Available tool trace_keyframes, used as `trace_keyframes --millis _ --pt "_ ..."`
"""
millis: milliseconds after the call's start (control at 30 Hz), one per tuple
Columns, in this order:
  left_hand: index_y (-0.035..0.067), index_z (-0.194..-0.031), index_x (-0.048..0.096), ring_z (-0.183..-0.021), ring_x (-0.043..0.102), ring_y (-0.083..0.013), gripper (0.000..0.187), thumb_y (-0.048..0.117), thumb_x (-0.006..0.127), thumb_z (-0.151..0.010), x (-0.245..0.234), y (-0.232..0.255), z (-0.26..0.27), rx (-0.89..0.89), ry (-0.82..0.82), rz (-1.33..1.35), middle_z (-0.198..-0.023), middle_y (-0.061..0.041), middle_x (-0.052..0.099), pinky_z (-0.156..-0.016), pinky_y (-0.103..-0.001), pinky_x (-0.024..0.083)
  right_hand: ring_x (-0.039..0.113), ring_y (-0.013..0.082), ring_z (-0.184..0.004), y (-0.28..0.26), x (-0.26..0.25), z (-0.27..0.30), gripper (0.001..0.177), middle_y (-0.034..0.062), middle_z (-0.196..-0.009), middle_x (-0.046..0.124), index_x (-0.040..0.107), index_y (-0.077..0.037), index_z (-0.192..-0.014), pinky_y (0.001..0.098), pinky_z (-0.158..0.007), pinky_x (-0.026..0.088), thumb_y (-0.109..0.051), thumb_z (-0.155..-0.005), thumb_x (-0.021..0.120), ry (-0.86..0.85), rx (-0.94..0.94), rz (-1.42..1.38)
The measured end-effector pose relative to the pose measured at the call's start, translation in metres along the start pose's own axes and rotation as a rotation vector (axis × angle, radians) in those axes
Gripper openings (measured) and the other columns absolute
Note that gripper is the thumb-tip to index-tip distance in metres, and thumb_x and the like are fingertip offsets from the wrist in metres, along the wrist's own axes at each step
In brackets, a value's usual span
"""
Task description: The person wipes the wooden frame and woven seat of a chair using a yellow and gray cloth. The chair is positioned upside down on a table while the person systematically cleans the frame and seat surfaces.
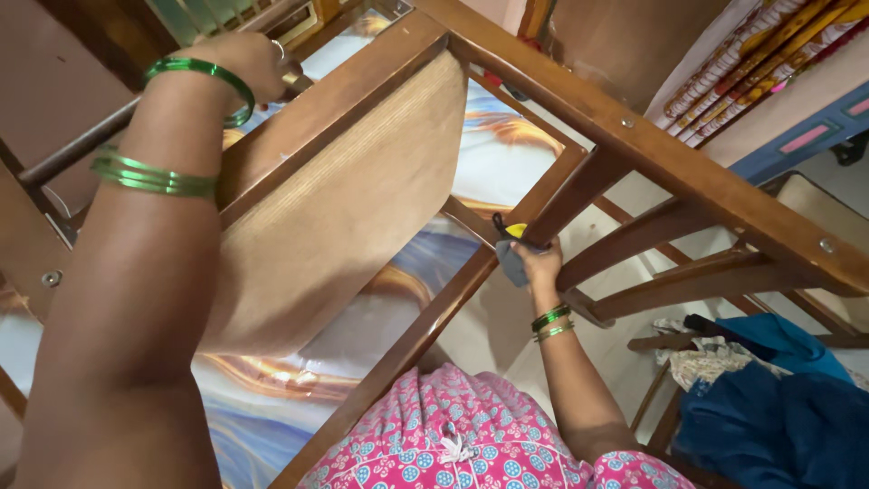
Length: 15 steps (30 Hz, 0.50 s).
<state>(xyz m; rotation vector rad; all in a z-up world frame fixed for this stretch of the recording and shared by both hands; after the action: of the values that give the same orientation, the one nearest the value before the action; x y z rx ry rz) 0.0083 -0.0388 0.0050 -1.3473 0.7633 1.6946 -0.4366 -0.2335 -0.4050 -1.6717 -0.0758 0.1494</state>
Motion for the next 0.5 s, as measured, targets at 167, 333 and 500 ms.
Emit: trace_keyframes --millis 167,333,500 --pt "0.016 -0.129 0.071 -0.112 0.069 -0.0336 0.035 0.02 0.054 -0.099 -0.007 0.002 0.013 -0.118 -0.065 0.029 -0.118 -0.013 0.076 -0.103 -0.052 0.049 0.062 0.0264 -0.12 -0.154 -0.016 -0.027 0.09 0.0221 -0.129 0.063 0.045 0.015 -0.138 0.0388 -0.107 0.048 -0.011 -0.074 0.103 0.18 -0.36 0.218" --pt "0.016 -0.131 0.072 -0.109 0.072 -0.031 0.04 0.016 0.055 -0.094 0.008 -0.012 -0.007 -0.055 -0.03 0.048 -0.112 -0.012 0.08 -0.106 -0.05 0.048 0.064 0.0286 -0.12 -0.268 -0.024 -0.036 0.076 0.0202 -0.132 0.064 0.059 0.013 -0.132 0.0417 -0.113 0.052 -0.017 -0.075 0.098 0.027 -0.376 -0.232" --pt "0.033 -0.142 0.064 -0.113 0.067 -0.0285 0.053 0.02 0.059 -0.09 0.017 -0.02 -0.019 -0.039 -0.004 -0.005 -0.114 -0.009 0.077 -0.106 -0.054 0.041 0.069 0.0279 -0.112 -0.244 -0.009 -0.019 0.07 0.0212 -0.123 0.07 0.06 0.011 -0.129 0.0405 -0.103 0.054 -0.022 -0.077 0.093 0.254 -0.603 0.087"
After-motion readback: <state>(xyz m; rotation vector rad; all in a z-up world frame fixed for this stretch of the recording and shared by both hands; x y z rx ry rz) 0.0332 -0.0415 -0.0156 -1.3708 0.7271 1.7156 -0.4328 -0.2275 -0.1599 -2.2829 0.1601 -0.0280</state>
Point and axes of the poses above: each hand's wrist, its own z-axis away from the middle knuckle, its own x-axis out of the palm, y = z × x, the point moved 5 cm from there along -z, towards the middle knuckle
